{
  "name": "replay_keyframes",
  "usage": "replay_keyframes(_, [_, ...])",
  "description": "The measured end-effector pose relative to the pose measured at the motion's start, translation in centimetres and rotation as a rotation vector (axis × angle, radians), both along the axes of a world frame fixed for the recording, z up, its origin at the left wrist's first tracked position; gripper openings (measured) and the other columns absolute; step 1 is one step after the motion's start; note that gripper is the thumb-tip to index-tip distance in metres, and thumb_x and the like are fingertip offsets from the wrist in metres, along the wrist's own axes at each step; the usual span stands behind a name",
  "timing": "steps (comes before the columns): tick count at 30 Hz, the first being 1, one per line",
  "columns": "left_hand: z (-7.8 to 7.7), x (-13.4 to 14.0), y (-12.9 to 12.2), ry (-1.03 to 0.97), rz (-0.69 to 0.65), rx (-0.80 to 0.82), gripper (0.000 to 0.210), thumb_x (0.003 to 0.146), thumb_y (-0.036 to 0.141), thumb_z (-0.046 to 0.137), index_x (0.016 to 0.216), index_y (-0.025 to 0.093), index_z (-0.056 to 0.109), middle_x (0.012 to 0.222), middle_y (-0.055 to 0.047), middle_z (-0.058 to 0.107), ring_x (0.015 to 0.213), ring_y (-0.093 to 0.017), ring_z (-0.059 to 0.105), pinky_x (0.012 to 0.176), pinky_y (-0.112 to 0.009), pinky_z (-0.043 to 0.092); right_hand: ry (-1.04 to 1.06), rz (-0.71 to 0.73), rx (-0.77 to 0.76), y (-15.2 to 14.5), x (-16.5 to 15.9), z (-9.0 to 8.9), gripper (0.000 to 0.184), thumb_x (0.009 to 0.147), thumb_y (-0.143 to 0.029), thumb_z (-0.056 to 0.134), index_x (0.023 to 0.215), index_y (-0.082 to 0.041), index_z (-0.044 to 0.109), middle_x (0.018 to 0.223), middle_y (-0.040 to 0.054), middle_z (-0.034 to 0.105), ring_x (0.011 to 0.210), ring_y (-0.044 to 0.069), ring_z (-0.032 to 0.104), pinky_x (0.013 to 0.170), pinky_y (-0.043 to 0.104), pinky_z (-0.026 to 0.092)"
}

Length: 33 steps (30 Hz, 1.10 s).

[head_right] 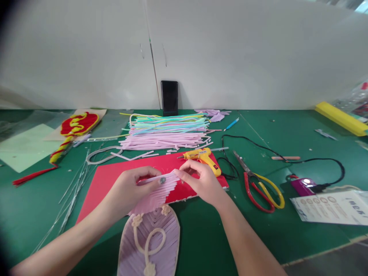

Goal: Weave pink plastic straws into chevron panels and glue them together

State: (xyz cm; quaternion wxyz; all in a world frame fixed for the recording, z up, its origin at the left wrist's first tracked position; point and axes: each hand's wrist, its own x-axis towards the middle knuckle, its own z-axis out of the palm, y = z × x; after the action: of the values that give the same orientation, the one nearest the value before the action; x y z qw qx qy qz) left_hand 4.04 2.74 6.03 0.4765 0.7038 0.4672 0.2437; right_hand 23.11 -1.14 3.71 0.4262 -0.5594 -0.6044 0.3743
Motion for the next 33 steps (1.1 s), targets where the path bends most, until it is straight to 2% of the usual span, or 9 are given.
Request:
replay_keyframes(7, [-0.2, -0.1, 0.2, 0.008, 0.018, 0.020, 0.014, 0.072, 0.028, 0.054, 0.069, 0.020, 0.066, 0.071, 0.002, 0.068, 0.068, -0.014, 0.060, 0.063, -0.021, 0.044, 0.020, -0.021, -0.002, 0.2, 0.0, 0.2, 0.022, 0.082, -0.039, 0.053, 0.070, -0.020, 0.057, 0.066, -0.0003, 0.057, 0.064, 0.014, 0.055, 0.064, 0.025, 0.044])
replay_keyframes(10, [-0.3, -0.2, 0.4, 0.022, 0.063, 0.019, 0.013, 0.072, 0.028, 0.056, 0.069, 0.019, 0.065, 0.070, 0.002, 0.067, 0.067, -0.014, 0.060, 0.062, -0.021, 0.043, -0.091, -0.287, 0.052, 0.7, 1.3, -0.7, 0.027, 0.084, -0.042, 0.047, 0.077, -0.019, 0.058, 0.070, 0.0024, 0.060, 0.064, 0.015, 0.056, 0.061, 0.026, 0.044])
replay_keyframes(12, [-0.7, -0.2, 0.7, 0.015, 0.086, 0.010, 0.013, 0.072, 0.029, 0.057, 0.069, 0.019, 0.065, 0.070, 0.002, 0.067, 0.068, -0.014, 0.060, 0.063, -0.021, 0.043, -0.337, -0.532, 0.158, 1.1, 2.6, -1.7, 0.024, 0.080, -0.042, 0.052, 0.078, -0.018, 0.059, 0.077, 0.0040, 0.061, 0.067, 0.016, 0.054, 0.064, 0.029, 0.044])
replay_keyframes(14, [-1.3, -0.3, 1.2, -0.023, 0.091, -0.012, 0.015, 0.072, 0.031, 0.059, 0.070, 0.018, 0.065, 0.071, 0.001, 0.067, 0.069, -0.015, 0.060, 0.063, -0.021, 0.043, -0.573, -0.640, 0.192, 1.4, 4.1, -2.8, 0.024, 0.077, -0.042, 0.055, 0.081, -0.018, 0.058, 0.081, 0.0056, 0.059, 0.066, 0.017, 0.053, 0.065, 0.031, 0.043])
replay_keyframes(17, [-2.8, -0.4, 2.2, -0.143, 0.103, -0.098, 0.022, 0.071, 0.038, 0.060, 0.073, 0.017, 0.066, 0.073, -0.001, 0.066, 0.068, -0.016, 0.059, 0.061, -0.022, 0.042, -0.742, -0.622, 0.043, 1.4, 5.6, -4.2, 0.031, 0.074, -0.047, 0.055, 0.084, -0.018, 0.056, 0.079, 0.0073, 0.058, 0.072, 0.021, 0.055, 0.064, 0.033, 0.043])
replay_keyframes(20, [-4.4, -0.6, 3.2, -0.269, 0.196, -0.180, 0.027, 0.068, 0.042, 0.064, 0.071, 0.016, 0.063, 0.070, 0.000, 0.063, 0.065, -0.015, 0.056, 0.058, -0.021, 0.041, -0.788, -0.544, -0.103, 1.3, 5.9, -4.7, 0.030, 0.077, -0.048, 0.052, 0.082, -0.018, 0.055, 0.080, 0.0083, 0.058, 0.073, 0.022, 0.056, 0.064, 0.032, 0.043])
replay_keyframes(21, [-4.8, -0.7, 3.4, -0.298, 0.226, -0.152, 0.027, 0.066, 0.043, 0.065, 0.071, 0.016, 0.063, 0.070, 0.000, 0.063, 0.066, -0.015, 0.056, 0.059, -0.021, 0.041, -0.785, -0.519, -0.125, 1.2, 5.9, -4.7, 0.029, 0.078, -0.047, 0.051, 0.082, -0.018, 0.055, 0.082, 0.0084, 0.058, 0.074, 0.022, 0.057, 0.064, 0.031, 0.043])
replay_keyframes(27, [-5.9, -0.9, 3.7, -0.351, 0.217, -0.100, 0.026, 0.066, 0.041, 0.067, 0.070, 0.016, 0.061, 0.071, 0.001, 0.060, 0.068, -0.014, 0.055, 0.063, -0.021, 0.041, -0.793, -0.454, -0.126, 1.4, 5.4, -4.3, 0.025, 0.083, -0.042, 0.045, 0.079, -0.019, 0.051, 0.083, 0.0084, 0.060, 0.075, 0.022, 0.058, 0.065, 0.030, 0.042])
replay_keyframes(33, [-6.1, -0.9, 3.9, -0.369, 0.201, -0.106, 0.026, 0.066, 0.041, 0.067, 0.071, 0.016, 0.061, 0.071, 0.000, 0.059, 0.067, -0.014, 0.055, 0.061, -0.021, 0.040, -0.846, -0.636, -0.078, 1.5, 6.2, -4.1, 0.027, 0.086, -0.040, 0.039, 0.083, -0.017, 0.053, 0.084, 0.0115, 0.062, 0.078, 0.025, 0.058, 0.063, 0.031, 0.041])
